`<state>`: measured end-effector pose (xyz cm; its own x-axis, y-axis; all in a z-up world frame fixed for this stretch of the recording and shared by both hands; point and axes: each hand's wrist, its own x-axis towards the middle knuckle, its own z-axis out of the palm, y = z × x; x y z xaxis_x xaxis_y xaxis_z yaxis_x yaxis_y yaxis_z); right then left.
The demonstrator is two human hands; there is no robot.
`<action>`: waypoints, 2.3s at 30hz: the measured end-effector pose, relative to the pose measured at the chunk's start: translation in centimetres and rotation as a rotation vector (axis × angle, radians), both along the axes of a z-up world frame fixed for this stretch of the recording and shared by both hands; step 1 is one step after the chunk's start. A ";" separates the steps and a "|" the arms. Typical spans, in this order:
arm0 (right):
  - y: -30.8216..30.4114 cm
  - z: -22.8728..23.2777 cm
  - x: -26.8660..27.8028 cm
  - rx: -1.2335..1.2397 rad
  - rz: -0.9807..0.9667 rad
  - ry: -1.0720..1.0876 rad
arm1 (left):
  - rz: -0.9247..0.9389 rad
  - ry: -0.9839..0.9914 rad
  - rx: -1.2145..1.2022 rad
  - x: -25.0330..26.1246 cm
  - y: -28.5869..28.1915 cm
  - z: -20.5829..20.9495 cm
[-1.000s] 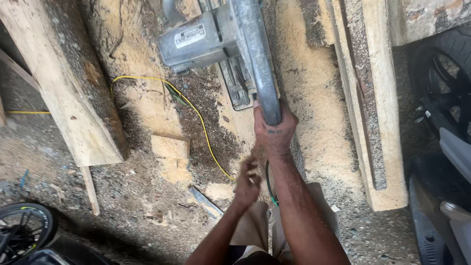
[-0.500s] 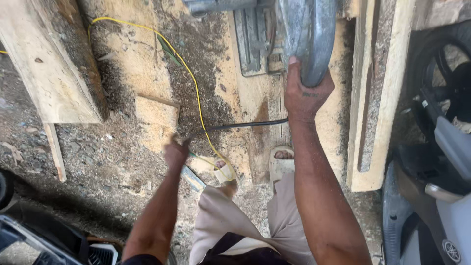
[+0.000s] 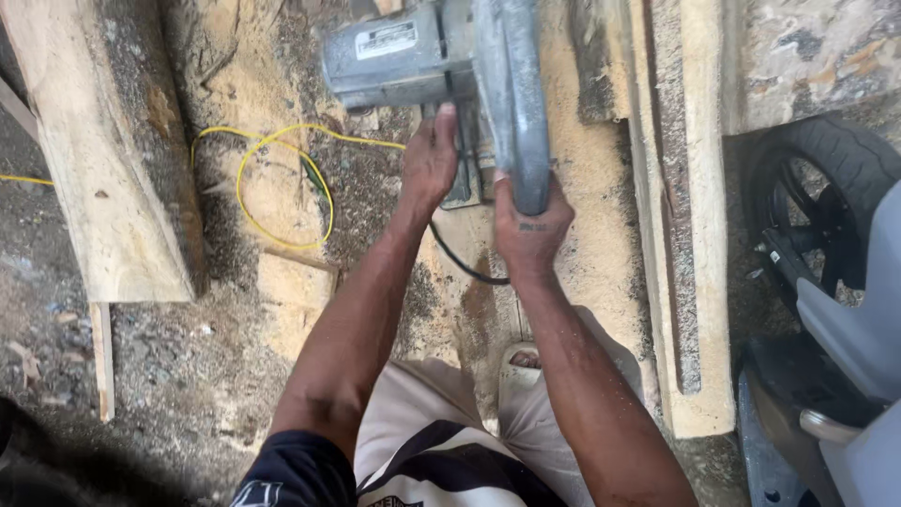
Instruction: The person cuts a large wooden beam using a handheld circular saw, then sits on the ground to inspect and adjust the saw blade by hand.
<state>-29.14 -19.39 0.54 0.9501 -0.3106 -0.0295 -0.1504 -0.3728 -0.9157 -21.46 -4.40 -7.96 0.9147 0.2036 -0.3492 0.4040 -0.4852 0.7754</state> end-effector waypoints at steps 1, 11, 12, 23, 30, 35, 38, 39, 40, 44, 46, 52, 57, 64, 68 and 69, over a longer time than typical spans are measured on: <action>0.2 -0.1 0.3 0.029 -0.005 -0.001 | 0.112 0.059 -0.132 -0.2 -0.6 -2.0; -0.1 0.4 0.7 0.124 0.100 0.052 | 0.240 0.177 -0.128 -2.6 0.4 -10.3; -0.3 0.6 0.5 0.154 0.114 0.052 | 0.227 0.096 -0.143 -3.5 1.3 -11.6; -2.2 2.8 1.3 0.189 0.297 -0.093 | 0.283 -0.251 0.029 -4.5 -0.1 -11.9; -2.6 1.8 1.3 0.085 0.349 -0.014 | 0.301 -0.215 -0.135 -4.4 -0.6 -9.3; -2.6 1.8 2.3 0.113 0.368 -0.077 | 0.329 -0.183 -0.146 -3.4 -0.8 -8.8; -2.5 2.1 2.3 0.102 0.369 -0.134 | 0.333 -0.212 -0.197 -3.4 -1.1 -7.7; -2.4 2.1 2.4 0.094 0.358 -0.158 | 0.316 -0.237 -0.213 -3.0 -1.2 -7.4; -2.4 1.7 3.0 0.103 0.371 -0.151 | 0.330 -0.249 -0.215 -2.1 -1.2 -7.4; -2.4 1.6 2.1 0.135 0.376 -0.051 | 0.348 -0.204 -0.178 -3.0 -1.4 -7.1; -2.5 1.4 3.1 0.133 0.391 -0.098 | 0.386 -0.217 -0.135 -1.4 -1.5 -7.4; -2.9 1.9 2.7 0.205 0.425 0.007 | 0.418 -0.201 -0.198 -1.8 -1.6 -7.8; -3.1 1.6 2.1 0.235 0.399 0.037 | 0.434 -0.087 -0.141 -1.1 -1.2 -7.8; -2.9 0.6 2.3 0.249 0.426 -0.009 | 0.403 0.071 -0.435 -0.3 0.1 -4.8; -3.1 0.5 2.1 0.247 0.452 0.044 | 0.401 0.055 -0.360 -0.2 0.2 -6.0; -3.1 0.5 2.3 0.239 0.450 0.070 | 0.336 -0.007 -0.345 0.1 0.2 -6.3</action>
